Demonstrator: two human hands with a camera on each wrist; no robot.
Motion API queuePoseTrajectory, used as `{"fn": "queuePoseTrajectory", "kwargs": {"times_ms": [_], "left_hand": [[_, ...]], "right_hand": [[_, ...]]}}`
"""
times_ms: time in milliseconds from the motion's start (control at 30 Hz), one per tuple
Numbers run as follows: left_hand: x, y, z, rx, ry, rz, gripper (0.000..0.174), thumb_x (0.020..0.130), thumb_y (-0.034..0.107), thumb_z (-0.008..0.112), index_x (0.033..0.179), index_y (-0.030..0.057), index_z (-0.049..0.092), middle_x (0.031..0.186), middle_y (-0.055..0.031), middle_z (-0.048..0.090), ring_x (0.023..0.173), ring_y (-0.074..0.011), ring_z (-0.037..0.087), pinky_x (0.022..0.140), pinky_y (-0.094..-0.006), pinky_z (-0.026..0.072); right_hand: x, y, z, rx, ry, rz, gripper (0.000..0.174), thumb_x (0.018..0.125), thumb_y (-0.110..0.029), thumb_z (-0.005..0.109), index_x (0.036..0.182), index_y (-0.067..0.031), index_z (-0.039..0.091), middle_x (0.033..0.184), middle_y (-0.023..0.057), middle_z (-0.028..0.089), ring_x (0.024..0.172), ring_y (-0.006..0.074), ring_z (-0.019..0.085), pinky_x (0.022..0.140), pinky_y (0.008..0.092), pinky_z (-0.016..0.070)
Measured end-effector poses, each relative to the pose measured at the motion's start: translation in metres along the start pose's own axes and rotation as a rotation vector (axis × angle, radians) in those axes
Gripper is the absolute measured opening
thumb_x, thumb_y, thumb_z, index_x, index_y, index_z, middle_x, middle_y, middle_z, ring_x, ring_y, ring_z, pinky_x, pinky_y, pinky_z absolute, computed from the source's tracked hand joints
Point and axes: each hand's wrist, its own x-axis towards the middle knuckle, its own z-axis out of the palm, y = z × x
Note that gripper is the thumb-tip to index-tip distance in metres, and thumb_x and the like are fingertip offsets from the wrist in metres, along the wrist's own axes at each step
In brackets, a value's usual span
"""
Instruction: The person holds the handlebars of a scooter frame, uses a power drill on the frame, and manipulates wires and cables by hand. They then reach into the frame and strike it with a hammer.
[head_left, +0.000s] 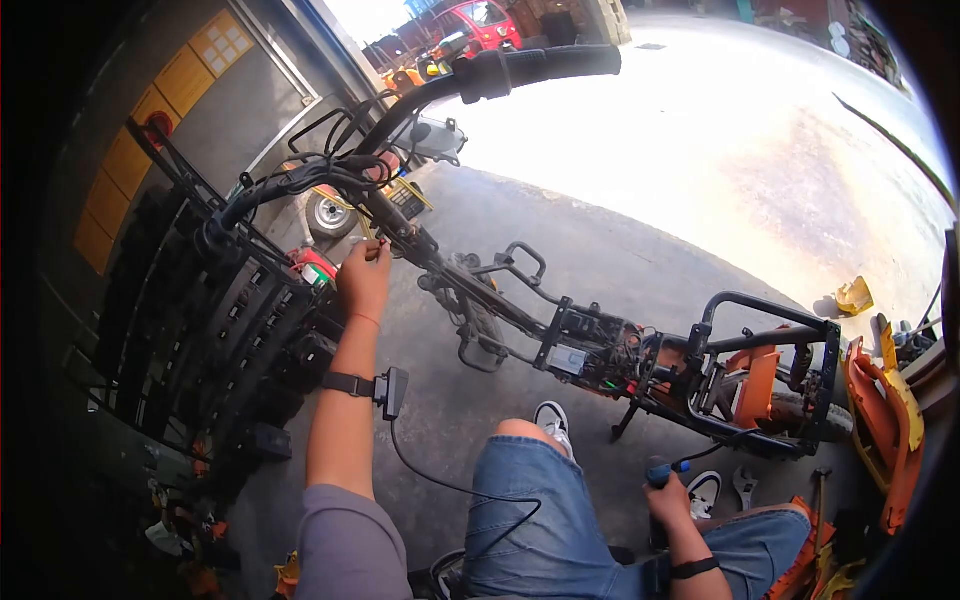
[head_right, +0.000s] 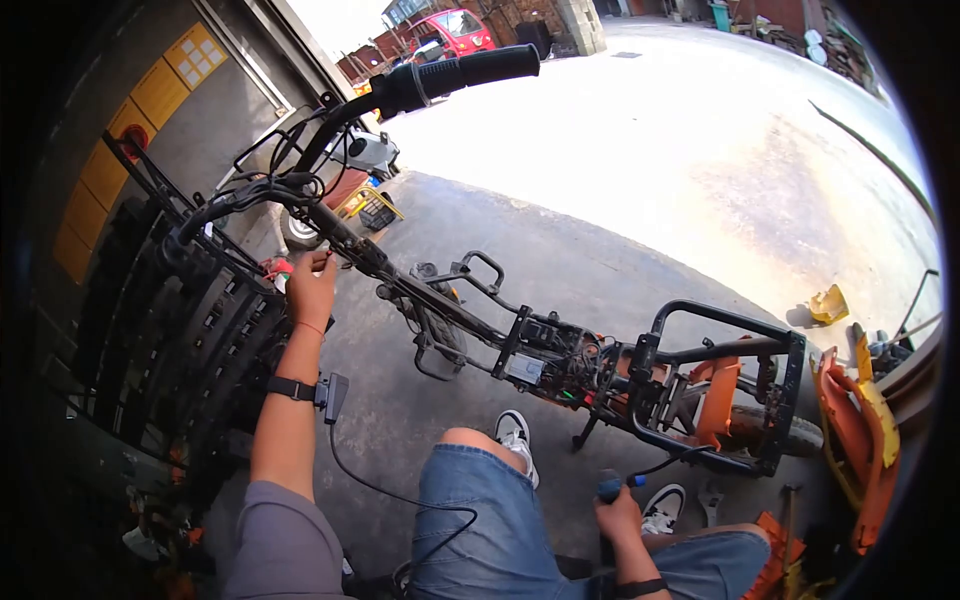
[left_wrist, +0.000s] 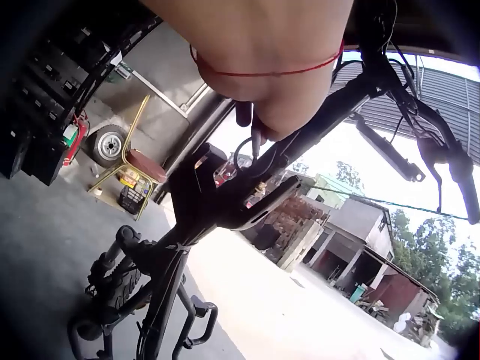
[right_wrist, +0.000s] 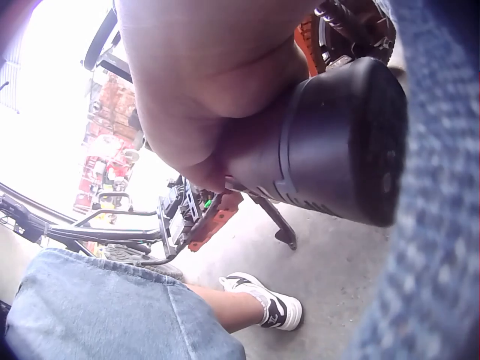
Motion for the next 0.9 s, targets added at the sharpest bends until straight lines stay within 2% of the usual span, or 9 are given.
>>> {"fn": "queuePoseTrajectory", "kwargs": {"times_ms": [67,100,167,267,400,667,733,800,900], "left_hand": [[-0.009,-0.001,0.004,0.166,0.13,0.325,0.018,0.084,0.021,0.071,0.096,0.0085,0.07,0.088,-0.0061,0.071,0.083,-0.026,0.067,0.076,-0.0379,0.0496],[-0.014,0.001,0.004,0.165,0.128,0.327,0.018,0.084,0.021,0.071,0.096,0.0085,0.07,0.088,-0.0061,0.071,0.083,-0.026,0.067,0.076,-0.0379,0.0496],[-0.023,0.008,0.005,0.376,0.285,0.627,0.015,0.083,0.022,0.071,0.095,0.0121,0.07,0.09,-0.0017,0.068,0.09,-0.0239,0.062,0.083,-0.0399,0.0449],[-0.025,0.016,0.008,0.419,0.273,0.666,0.016,0.085,0.023,0.07,0.098,0.014,0.07,0.096,0.0001,0.067,0.097,-0.0215,0.06,0.09,-0.0399,0.0411],[-0.018,0.004,0.022,0.366,0.25,0.641,0.014,0.086,0.022,0.068,0.097,0.0128,0.071,0.095,-0.0008,0.066,0.094,-0.0229,0.06,0.086,-0.0395,0.0431],[-0.02,-0.002,0.043,0.156,0.26,0.603,0.017,0.084,0.008,0.068,0.101,0.0041,0.071,0.093,-0.0097,0.063,0.091,-0.0283,0.06,0.079,-0.0385,0.0493],[-0.021,-0.002,0.049,0.141,0.294,0.608,0.017,0.084,0.008,0.069,0.1,0.0039,0.069,0.091,-0.0095,0.063,0.091,-0.028,0.061,0.079,-0.0383,0.0493],[-0.023,0.002,0.052,-0.097,0.279,0.295,0.015,0.083,0.009,0.071,0.096,0.0041,0.064,0.089,-0.0091,0.063,0.09,-0.028,0.062,0.078,-0.0388,0.0494],[-0.02,0.015,0.048,-0.072,0.267,0.194,0.016,0.083,0.01,0.072,0.091,0.0048,0.059,0.087,-0.0096,0.063,0.085,-0.0292,0.062,0.075,-0.0399,0.0494]], "right_hand": [[-0.003,0.003,-0.001,0.005,-0.008,-0.02,0.055,0.08,-0.035,0.066,0.124,-0.004,0.054,0.109,0.028,0.066,0.107,0.0435,0.061,0.092,0.0476,0.0475],[-0.003,0.004,0.0,0.0,-0.01,-0.036,0.055,0.08,-0.035,0.066,0.123,-0.0041,0.054,0.108,0.0281,0.066,0.107,0.0436,0.061,0.091,0.0479,0.0475],[-0.004,0.005,0.0,0.001,-0.008,-0.051,0.054,0.08,-0.035,0.066,0.123,-0.0041,0.054,0.107,0.0283,0.066,0.106,0.0437,0.061,0.091,0.0482,0.0475],[-0.007,0.006,-0.003,-0.012,-0.008,-0.049,0.053,0.08,-0.035,0.066,0.121,-0.004,0.054,0.107,0.0281,0.066,0.105,0.0439,0.062,0.091,0.0482,0.0477],[-0.005,0.007,-0.003,-0.017,0.013,-0.044,0.053,0.079,-0.034,0.066,0.122,-0.0038,0.053,0.106,0.028,0.066,0.104,0.0441,0.062,0.09,0.0481,0.0479],[0.002,0.006,0.001,-0.042,-0.005,-0.035,0.059,0.08,-0.036,0.066,0.126,-0.0026,0.051,0.106,0.0284,0.066,0.105,0.044,0.062,0.091,0.0479,0.048],[0.003,0.007,0.002,0.001,-0.005,0.004,0.058,0.079,-0.035,0.069,0.128,-0.0063,0.055,0.113,0.0259,0.065,0.11,0.0417,0.061,0.094,0.0455,0.0477],[0.004,0.006,0.001,0.002,-0.007,0.002,0.059,0.079,-0.035,0.069,0.129,-0.0066,0.054,0.113,0.0258,0.065,0.11,0.0416,0.06,0.094,0.0455,0.0476],[0.0,0.0,-0.003,-0.02,-0.007,0.017,0.06,0.079,-0.034,0.069,0.13,-0.0074,0.053,0.114,0.0255,0.065,0.11,0.0414,0.06,0.094,0.0454,0.0475]]}}
